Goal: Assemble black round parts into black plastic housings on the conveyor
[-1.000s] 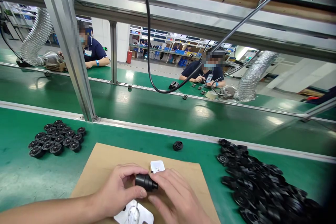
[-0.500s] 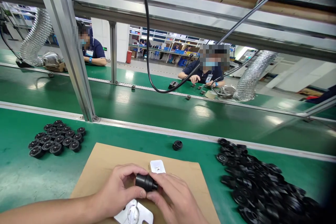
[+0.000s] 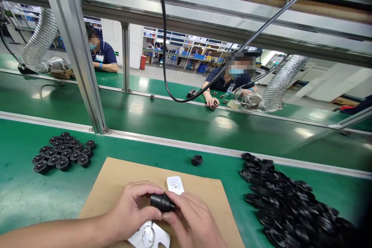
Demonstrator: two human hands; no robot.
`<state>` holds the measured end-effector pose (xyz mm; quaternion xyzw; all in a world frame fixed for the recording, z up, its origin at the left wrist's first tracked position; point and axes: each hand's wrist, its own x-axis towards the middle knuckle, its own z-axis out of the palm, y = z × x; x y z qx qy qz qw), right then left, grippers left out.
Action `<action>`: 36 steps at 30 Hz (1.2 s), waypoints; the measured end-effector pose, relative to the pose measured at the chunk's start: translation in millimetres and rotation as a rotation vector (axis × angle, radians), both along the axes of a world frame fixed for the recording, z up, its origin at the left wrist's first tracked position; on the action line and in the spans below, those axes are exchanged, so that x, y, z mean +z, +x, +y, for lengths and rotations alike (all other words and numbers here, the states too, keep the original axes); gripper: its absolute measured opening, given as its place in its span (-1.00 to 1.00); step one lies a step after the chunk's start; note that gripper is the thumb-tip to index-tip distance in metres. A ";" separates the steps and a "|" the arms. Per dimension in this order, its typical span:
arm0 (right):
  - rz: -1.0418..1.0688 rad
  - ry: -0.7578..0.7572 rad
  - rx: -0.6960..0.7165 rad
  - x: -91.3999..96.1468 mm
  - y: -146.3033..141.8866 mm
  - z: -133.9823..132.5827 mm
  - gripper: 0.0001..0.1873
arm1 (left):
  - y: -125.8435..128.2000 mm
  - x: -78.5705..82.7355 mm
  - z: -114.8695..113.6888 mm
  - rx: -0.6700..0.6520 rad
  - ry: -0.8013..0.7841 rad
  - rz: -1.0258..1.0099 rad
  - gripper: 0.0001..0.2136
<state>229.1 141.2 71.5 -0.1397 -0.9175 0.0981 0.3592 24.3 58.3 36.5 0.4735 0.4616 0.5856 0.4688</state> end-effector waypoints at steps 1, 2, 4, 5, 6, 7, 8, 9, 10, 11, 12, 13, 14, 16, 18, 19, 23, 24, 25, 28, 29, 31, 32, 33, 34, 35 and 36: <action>-0.008 0.003 -0.016 -1.7 -0.7 -1.5 -0.73 | -0.4 0.4 0.5 0.008 0.008 0.018 -0.69; -0.015 -0.001 -0.026 -3.0 -1.3 -2.5 -0.72 | -0.6 0.8 1.1 0.014 0.029 0.033 -0.69; -0.015 -0.062 -0.032 -4.5 -2.0 -3.1 -0.69 | -0.5 1.3 2.5 0.012 0.092 0.055 -0.71; -0.001 -0.101 -0.030 -4.9 -2.3 -2.9 -0.68 | -0.3 1.2 3.0 0.012 0.127 0.060 -0.71; 0.021 -0.133 -0.022 -5.4 -2.4 -2.4 -0.67 | -0.1 0.9 3.3 0.013 0.153 0.061 -0.70; 0.049 -0.151 -0.009 -6.1 -2.3 -1.7 -0.69 | 0.1 0.2 3.3 0.021 0.162 0.056 -0.69; 0.073 -0.159 0.004 -7.0 -1.9 -0.9 -0.72 | 0.1 -0.6 3.0 0.032 0.151 0.045 -0.67; 0.095 -0.164 0.013 -8.4 -1.1 -0.3 -0.75 | -0.2 -1.5 2.4 0.040 0.126 0.035 -0.65; 0.112 -0.171 0.009 -9.9 0.1 0.1 -0.77 | -0.6 -2.3 1.7 0.043 0.102 0.030 -0.64; 0.123 -0.187 -0.009 -11.5 1.4 0.2 -0.76 | -1.1 -2.9 0.9 0.045 0.084 0.034 -0.65; 0.128 -0.219 -0.041 -12.9 2.6 0.1 -0.72 | -1.7 -3.1 0.1 0.046 0.076 0.043 -0.66; 0.129 -0.265 -0.072 -13.9 3.5 -0.4 -0.68 | -2.3 -2.9 -0.4 0.049 0.085 0.056 -0.67; 0.128 -0.320 -0.093 -14.3 3.9 -1.1 -0.66 | -2.8 -2.3 -0.8 0.051 0.103 0.076 -0.68; 0.129 -0.417 -0.084 -13.5 2.9 -2.5 -0.74 | -3.5 -0.6 -1.0 0.058 0.131 0.108 -0.70; 0.151 -0.431 -0.029 -11.4 0.5 -3.2 -0.84 | -3.5 1.3 -0.9 0.053 0.121 0.122 -0.72; 0.170 -0.404 0.001 -10.3 -0.5 -3.0 -0.86 | -3.4 2.2 -0.9 0.052 0.105 0.126 -0.72; 0.177 -0.208 0.092 -7.6 0.2 1.8 -0.71 | -2.4 4.6 -2.1 0.042 0.043 0.118 -0.74; 0.166 -0.141 0.114 -6.9 1.2 3.5 -0.67 | -2.1 4.7 -2.6 0.038 0.037 0.109 -0.74; 0.154 -0.075 0.137 -6.0 2.1 5.1 -0.65 | -1.7 4.5 -3.0 0.031 0.037 0.095 -0.73; 0.132 0.054 0.168 -1.2 2.9 6.6 -0.73 | -1.0 2.4 -4.2 -0.001 0.073 0.055 -0.72; 0.118 0.040 0.156 0.6 2.4 5.6 -0.78 | -0.8 1.5 -4.4 -0.014 0.095 0.050 -0.72; 0.102 -0.069 0.092 3.2 1.3 2.0 -0.85 | -0.6 -0.2 -4.4 -0.037 0.145 0.043 -0.74; 0.094 -0.141 0.057 3.7 1.2 0.2 -0.82 | -0.6 -0.8 -4.3 -0.045 0.165 0.036 -0.75; 0.086 -0.194 0.020 3.8 1.5 -1.3 -0.76 | -0.6 -1.3 -4.0 -0.051 0.181 0.025 -0.75; 0.085 -0.208 -0.018 3.6 2.3 -2.1 -0.69 | -0.7 -1.7 -3.7 -0.050 0.186 0.010 -0.75; 0.078 -0.185 -0.051 3.3 3.4 -2.3 -0.63 | -0.8 -1.9 -3.2 -0.043 0.177 -0.004 -0.75; 0.064 -0.132 -0.064 3.4 4.6 -1.8 -0.59 | -0.9 -2.1 -2.7 -0.033 0.162 -0.012 -0.75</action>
